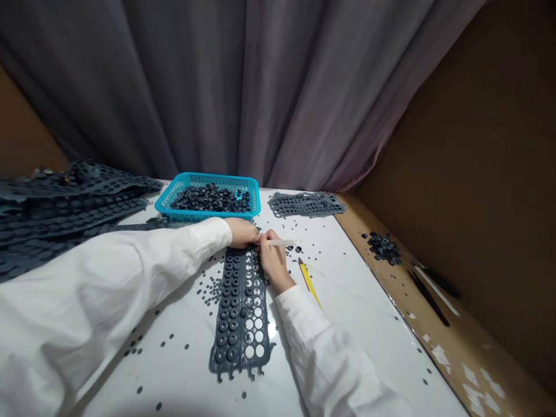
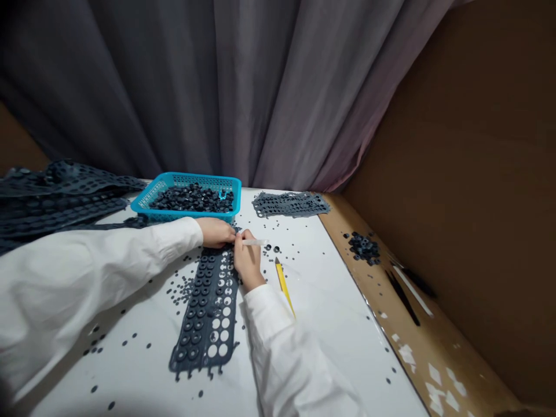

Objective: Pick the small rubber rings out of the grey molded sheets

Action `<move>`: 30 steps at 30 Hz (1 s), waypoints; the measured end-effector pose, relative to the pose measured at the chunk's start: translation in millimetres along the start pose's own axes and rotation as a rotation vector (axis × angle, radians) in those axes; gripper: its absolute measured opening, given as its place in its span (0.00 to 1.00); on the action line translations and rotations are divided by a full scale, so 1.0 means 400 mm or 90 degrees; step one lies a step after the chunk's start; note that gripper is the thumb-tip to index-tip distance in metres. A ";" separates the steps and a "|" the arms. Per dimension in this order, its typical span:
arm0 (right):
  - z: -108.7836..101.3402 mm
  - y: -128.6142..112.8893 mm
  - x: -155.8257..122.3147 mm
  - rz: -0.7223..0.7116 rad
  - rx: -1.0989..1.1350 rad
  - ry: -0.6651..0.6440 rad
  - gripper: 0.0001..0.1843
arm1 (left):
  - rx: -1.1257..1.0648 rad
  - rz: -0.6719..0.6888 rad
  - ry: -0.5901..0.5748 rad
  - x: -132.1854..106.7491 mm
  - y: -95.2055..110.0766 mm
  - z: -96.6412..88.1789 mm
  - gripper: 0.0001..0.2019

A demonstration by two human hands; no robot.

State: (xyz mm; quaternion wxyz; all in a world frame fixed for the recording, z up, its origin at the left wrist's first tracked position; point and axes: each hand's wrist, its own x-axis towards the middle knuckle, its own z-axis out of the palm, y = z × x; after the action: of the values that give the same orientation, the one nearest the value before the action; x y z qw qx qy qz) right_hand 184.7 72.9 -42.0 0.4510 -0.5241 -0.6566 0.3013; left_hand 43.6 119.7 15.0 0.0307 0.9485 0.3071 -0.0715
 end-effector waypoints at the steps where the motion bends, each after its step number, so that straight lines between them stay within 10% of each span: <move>1: 0.000 0.001 0.000 0.000 -0.002 -0.001 0.16 | -0.006 0.000 0.013 -0.001 -0.002 0.007 0.06; 16: -0.001 -0.001 -0.005 -0.003 -0.034 -0.004 0.16 | -0.115 -0.075 0.266 -0.086 -0.017 0.132 0.10; 30: -0.009 -0.012 -0.011 -0.045 -0.011 -0.016 0.16 | -0.066 -0.001 0.097 -0.038 -0.025 0.046 0.09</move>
State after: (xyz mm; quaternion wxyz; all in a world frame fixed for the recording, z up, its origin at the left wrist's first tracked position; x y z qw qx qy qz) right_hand 186.1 67.0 -37.7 0.4486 -0.5005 -0.6831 0.2856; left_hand 23.5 117.0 -0.9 0.0560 0.9480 0.3128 0.0168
